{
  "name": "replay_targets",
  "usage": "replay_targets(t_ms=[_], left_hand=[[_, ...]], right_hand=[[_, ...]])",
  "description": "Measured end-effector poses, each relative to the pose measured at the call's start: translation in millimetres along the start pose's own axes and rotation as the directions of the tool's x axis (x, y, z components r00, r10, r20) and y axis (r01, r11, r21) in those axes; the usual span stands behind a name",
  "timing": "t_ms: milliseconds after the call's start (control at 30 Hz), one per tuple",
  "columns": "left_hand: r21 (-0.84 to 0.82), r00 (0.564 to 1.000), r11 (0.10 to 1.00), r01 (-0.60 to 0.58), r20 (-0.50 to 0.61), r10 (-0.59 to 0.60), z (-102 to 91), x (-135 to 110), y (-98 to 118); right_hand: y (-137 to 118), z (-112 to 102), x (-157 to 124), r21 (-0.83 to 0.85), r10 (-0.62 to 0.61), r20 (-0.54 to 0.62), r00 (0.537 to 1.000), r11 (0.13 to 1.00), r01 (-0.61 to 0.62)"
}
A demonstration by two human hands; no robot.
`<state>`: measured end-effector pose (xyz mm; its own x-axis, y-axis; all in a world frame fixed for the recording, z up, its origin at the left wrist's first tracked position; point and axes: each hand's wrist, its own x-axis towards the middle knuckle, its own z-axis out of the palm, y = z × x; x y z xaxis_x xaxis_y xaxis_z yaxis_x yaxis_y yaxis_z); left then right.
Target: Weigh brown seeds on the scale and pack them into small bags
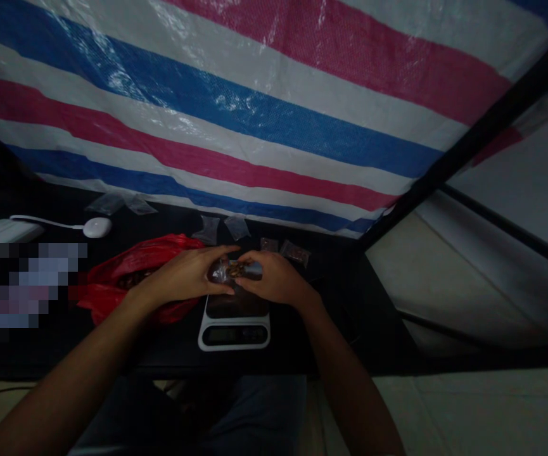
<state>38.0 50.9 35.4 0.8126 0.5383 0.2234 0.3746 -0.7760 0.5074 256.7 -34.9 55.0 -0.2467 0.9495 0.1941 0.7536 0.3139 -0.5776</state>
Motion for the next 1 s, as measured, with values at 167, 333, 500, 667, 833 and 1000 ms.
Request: replay_targets(t_ms=[167, 333, 500, 667, 833, 1000], left_hand=[[-0.015, 0.998, 1.0, 0.012, -0.061, -0.013, 2.1, 2.1, 2.5], [-0.057, 0.993, 0.998, 0.025, -0.11, -0.031, 6.4, 5.1, 1.2], [-0.121, 0.986, 0.993, -0.01, -0.165, -0.01, 8.7, 5.8, -0.2], [-0.22, 0.972, 0.969, -0.109, -0.227, 0.058, 12.1, 6.3, -2.4], [-0.254, 0.96, 0.958, -0.131, -0.273, 0.059, 20.1, 8.0, -4.2], [-0.283, 0.959, 0.949, -0.136, -0.276, 0.055, 25.1, 9.1, -6.5]], right_hand=[[-13.6, -13.2, 7.9, -0.131, -0.068, 0.041, 0.997, 0.989, 0.073], [-22.6, -24.8, 18.0, -0.162, -0.108, 0.137, 0.985, 0.978, 0.13], [-25.7, -32.9, 26.7, -0.135, -0.15, 0.139, 0.979, 0.976, 0.169], [-31.6, -39.5, 32.4, -0.091, -0.149, 0.129, 0.98, 0.983, 0.162], [-33.3, -38.6, 37.5, -0.052, -0.11, 0.091, 0.99, 0.992, 0.115], [-32.8, -39.4, 39.6, 0.036, -0.124, 0.045, 0.991, 0.992, 0.122]])
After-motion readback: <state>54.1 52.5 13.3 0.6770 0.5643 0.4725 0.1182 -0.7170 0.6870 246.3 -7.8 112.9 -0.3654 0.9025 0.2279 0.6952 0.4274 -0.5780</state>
